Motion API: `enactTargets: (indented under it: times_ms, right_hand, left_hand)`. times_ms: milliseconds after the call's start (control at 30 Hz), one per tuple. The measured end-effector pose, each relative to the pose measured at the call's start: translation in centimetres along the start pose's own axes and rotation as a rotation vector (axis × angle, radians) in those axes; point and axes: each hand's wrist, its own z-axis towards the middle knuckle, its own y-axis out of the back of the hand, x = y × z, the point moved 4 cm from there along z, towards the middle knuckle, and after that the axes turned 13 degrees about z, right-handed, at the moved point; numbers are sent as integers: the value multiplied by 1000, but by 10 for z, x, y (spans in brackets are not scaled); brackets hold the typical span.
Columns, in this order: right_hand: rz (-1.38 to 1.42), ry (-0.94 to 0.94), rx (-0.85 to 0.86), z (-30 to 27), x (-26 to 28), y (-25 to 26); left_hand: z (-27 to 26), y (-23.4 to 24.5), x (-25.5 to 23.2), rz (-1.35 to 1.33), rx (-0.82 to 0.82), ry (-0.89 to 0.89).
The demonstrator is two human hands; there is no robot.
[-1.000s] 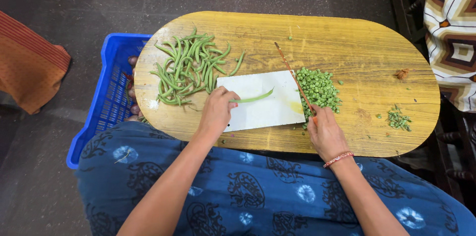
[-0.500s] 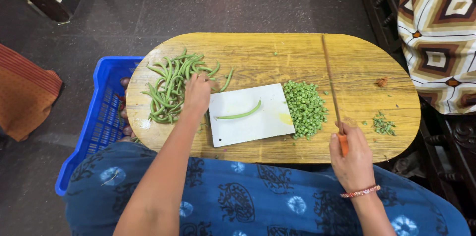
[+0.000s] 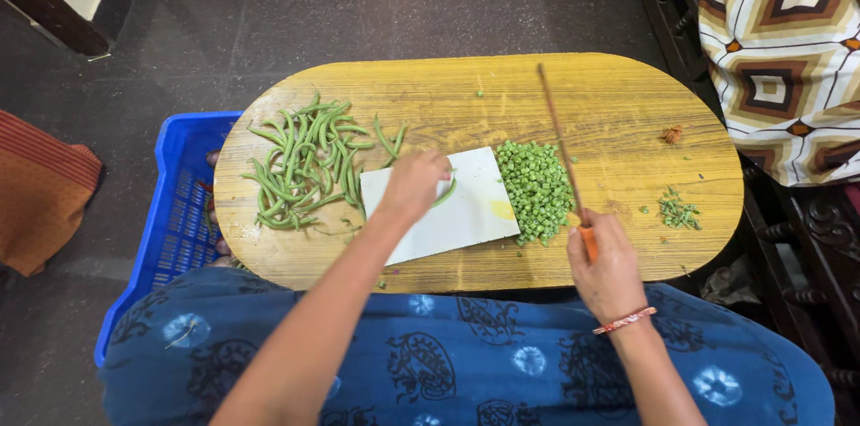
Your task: The person chops green beans on a white cutting board using a knife.
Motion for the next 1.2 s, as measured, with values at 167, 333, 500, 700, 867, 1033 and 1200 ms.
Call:
enactTargets:
  times_ms: [167, 333, 500, 700, 867, 1033, 1200]
  right_hand:
    - [7, -80, 99, -9, 0, -10]
    - [5, -227, 163, -15, -15, -26]
    - [-8, -346, 267, -25, -13, -53]
    - [-145, -375, 417, -39, -6, -76]
    - [-176, -332, 454, -40, -5, -83]
    - [-227, -354, 490, -44, -11, -89]
    - [-196, -334, 456, -47, -17, -95]
  left_hand:
    - [-16, 3, -21, -19, -31, 278]
    - [-32, 16, -32, 15, -92, 336]
    - [-34, 12, -41, -21, -1, 341]
    - [-39, 8, -57, 9, -47, 288]
    - [-35, 11, -60, 71, -4, 328]
    - [-31, 15, -63, 121, 53, 370]
    - [-29, 20, -63, 165, 134, 440]
